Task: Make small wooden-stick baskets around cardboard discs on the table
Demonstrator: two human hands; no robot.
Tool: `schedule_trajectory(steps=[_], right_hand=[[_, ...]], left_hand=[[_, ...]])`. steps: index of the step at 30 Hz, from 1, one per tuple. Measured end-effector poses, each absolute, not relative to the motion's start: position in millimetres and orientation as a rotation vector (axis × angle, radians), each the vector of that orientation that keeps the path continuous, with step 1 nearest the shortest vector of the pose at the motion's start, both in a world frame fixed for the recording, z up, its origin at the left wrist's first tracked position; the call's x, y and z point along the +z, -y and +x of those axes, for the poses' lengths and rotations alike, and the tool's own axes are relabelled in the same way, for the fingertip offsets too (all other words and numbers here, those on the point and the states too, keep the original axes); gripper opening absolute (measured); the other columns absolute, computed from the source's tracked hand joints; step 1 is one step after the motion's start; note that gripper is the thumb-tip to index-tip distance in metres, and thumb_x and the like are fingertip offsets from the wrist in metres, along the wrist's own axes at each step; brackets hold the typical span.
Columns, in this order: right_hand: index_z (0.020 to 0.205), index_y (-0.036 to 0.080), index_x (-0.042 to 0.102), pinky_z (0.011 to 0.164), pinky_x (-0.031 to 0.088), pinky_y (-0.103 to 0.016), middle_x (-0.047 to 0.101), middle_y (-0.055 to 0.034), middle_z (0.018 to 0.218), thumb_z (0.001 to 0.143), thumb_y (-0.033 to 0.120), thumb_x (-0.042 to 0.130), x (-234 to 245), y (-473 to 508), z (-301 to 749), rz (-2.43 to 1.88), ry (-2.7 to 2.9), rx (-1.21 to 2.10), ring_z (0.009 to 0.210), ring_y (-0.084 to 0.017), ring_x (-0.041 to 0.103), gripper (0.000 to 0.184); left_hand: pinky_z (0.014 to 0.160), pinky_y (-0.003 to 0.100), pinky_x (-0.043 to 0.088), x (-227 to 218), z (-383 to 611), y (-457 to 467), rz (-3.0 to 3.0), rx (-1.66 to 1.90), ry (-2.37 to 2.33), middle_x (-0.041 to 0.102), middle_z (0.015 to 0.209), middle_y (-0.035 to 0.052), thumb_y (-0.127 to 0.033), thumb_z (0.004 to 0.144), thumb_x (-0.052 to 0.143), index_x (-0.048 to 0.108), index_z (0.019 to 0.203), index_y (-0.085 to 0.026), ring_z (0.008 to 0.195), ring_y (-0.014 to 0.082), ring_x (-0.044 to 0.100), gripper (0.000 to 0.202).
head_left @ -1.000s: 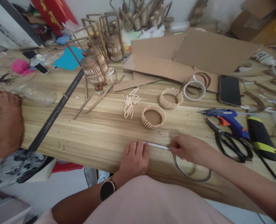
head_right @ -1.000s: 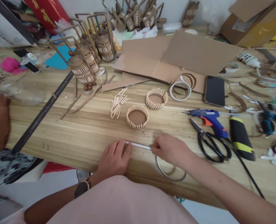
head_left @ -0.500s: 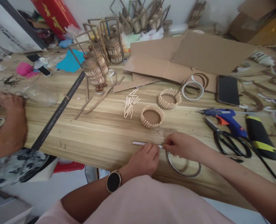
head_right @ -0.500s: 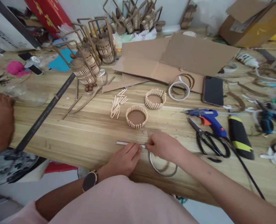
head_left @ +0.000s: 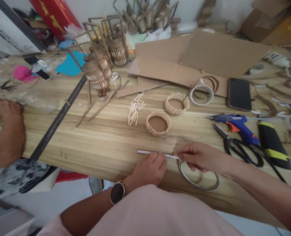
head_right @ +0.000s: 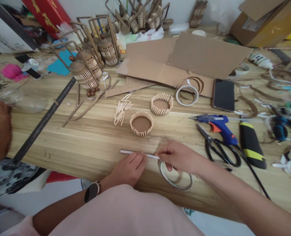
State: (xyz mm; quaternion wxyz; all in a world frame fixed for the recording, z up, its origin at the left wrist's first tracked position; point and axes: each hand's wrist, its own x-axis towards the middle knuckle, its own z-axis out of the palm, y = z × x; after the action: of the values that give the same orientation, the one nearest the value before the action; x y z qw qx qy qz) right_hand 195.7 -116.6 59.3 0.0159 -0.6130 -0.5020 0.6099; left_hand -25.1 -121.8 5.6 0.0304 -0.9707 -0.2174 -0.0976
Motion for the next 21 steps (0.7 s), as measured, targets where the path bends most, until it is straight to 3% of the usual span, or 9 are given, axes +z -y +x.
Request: schedule_trajectory(steps=[4, 10, 18, 21], right_hand=[[0.091, 0.018, 0.068, 0.041, 0.024, -0.021, 0.048, 0.0042, 0.052, 0.078, 0.050, 0.053, 57, 120, 203, -1.832, 1.602, 1.958, 0.042, -0.007, 0.032, 0.038], [0.121, 0.017, 0.066, 0.042, 0.022, -0.022, 0.046, 0.0055, 0.053, 0.083, 0.055, 0.050, 58, 125, 211, -1.789, 1.634, 1.962, 0.042, -0.007, 0.028, 0.056], [0.127, 0.017, 0.058, 0.047, 0.024, -0.025, 0.046, 0.0059, 0.057, 0.080, 0.062, 0.052, 57, 134, 218, -1.828, 1.562, 1.931, 0.048, -0.010, 0.035, 0.065], [0.120, 0.018, 0.054, 0.050, 0.026, -0.025, 0.041, 0.0086, 0.053, 0.080, 0.063, 0.052, 59, 138, 223, -1.831, 1.531, 1.877, 0.049, -0.011, 0.035, 0.060]], left_hand=[[0.079, 0.031, 0.052, 6, -24, 121, -3.032, -0.248, 0.677, 0.068, 0.097, 0.0143, -0.012, 0.100, 0.033, 0.058, 0.119, -0.002, 0.091, 0.0216, 0.062, 0.033], [0.081, 0.032, 0.052, 6, -23, 120, -3.065, -0.132, 0.674, 0.067, 0.104, 0.0167, -0.011, 0.099, 0.036, 0.055, 0.123, -0.002, 0.096, 0.0224, 0.062, 0.032], [0.080, 0.032, 0.052, 6, -22, 121, -3.048, -0.160, 0.664, 0.067, 0.102, 0.0163, -0.009, 0.098, 0.036, 0.056, 0.121, -0.001, 0.094, 0.0222, 0.062, 0.031], [0.080, 0.032, 0.053, 6, -20, 121, -3.045, -0.140, 0.668, 0.067, 0.101, 0.0157, -0.009, 0.098, 0.038, 0.056, 0.121, -0.002, 0.095, 0.0220, 0.062, 0.030]])
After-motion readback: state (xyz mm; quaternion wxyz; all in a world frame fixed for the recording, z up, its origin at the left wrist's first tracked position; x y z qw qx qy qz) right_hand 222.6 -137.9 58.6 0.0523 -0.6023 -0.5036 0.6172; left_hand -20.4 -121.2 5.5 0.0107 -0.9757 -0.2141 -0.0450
